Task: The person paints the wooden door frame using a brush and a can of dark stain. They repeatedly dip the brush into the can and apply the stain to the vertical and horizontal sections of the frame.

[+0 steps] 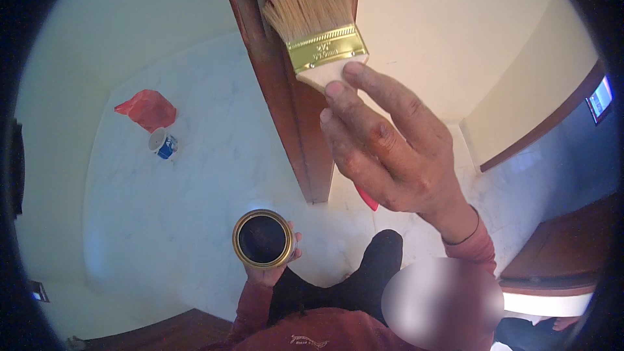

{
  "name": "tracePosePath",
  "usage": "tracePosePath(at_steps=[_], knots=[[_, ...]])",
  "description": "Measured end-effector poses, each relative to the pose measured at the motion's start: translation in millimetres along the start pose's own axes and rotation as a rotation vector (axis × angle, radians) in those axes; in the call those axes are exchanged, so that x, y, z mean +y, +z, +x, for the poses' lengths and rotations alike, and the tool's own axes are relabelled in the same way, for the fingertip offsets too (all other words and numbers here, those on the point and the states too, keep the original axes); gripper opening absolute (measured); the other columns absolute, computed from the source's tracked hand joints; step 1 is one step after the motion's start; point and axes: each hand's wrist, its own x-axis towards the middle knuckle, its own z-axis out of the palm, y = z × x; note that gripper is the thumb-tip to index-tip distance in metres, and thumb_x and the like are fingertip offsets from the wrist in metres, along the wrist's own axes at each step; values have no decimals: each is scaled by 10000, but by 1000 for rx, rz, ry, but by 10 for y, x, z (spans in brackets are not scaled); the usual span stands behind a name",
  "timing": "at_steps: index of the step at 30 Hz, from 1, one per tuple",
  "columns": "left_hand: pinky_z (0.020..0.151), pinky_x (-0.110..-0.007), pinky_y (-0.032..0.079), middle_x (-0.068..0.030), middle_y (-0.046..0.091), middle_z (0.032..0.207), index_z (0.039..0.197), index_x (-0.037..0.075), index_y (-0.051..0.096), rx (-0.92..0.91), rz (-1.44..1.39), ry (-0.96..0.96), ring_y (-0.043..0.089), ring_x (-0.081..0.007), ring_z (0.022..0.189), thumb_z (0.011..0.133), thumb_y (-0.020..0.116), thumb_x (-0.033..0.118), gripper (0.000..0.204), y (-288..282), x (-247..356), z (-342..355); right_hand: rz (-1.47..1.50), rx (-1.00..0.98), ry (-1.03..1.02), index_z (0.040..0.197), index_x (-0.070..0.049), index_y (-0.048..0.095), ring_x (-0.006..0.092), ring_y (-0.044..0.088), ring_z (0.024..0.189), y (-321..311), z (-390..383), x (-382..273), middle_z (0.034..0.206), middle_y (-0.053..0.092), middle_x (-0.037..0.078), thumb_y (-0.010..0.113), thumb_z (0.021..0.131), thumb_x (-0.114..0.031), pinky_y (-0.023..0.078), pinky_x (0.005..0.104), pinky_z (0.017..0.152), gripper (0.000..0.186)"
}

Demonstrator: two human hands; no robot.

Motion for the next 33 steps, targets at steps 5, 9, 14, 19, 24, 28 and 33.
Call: tracePosePath(at_steps=[5,9,14,19,24,28,33], knots=[[955,-646,530,-220,566,1469,1501,107,512,26,9,28,573,-494,1293,979,550,667,767,-1069,-223,319,-22,-29,37,999,-65,738,347,690,1199,432,-896,-618,1297,678,78,791,738,-50,655,378,871,266],[955,-661,527,-223,574,1458,1523,107,478,-169,-102,-36,589,-510,1274,985,528,676,785,-1371,-390,428,96,-158,100,1085,-64,713,355,670,1224,612,-1574,-1079,1295,674,90,766,756,-48,640,412,911,334],[954,-672,529,-223,573,1457,1527,108,464,-136,-85,-71,575,-521,1288,997,508,669,773,-1428,-372,328,545,-352,347,1154,-42,701,326,697,1111,403,-1699,-1115,1220,682,105,748,795,-52,611,409,898,362],[923,-647,551,-221,574,1454,1503,111,490,-153,-49,-96,581,-506,1277,1014,477,664,738,-1394,-380,331,329,55,296,1118,-13,740,243,711,1006,-7,-896,-374,1107,744,108,728,872,71,561,321,872,261],[902,-629,560,-206,593,1432,1484,120,513,-149,-55,-111,611,-486,1239,1021,477,647,702,-1280,-538,410,31,187,68,1158,-51,751,274,714,1085,76,-755,-361,1182,737,108,740,842,41,583,341,917,330],[936,-635,555,-179,565,1463,1512,147,483,-216,-21,-114,599,-458,1271,1010,488,667,722,-1203,-571,395,-25,-90,52,1132,-62,730,353,660,1237,603,-1587,-969,1314,673,131,724,815,-86,617,413,967,319],[934,-631,554,-181,555,1475,1522,144,471,-225,1,-162,608,-458,1263,1006,493,663,732,-1251,-608,511,155,-270,195,1108,-41,715,365,672,1198,825,-2339,-1538,1267,688,137,709,824,-62,605,420,974,285]])
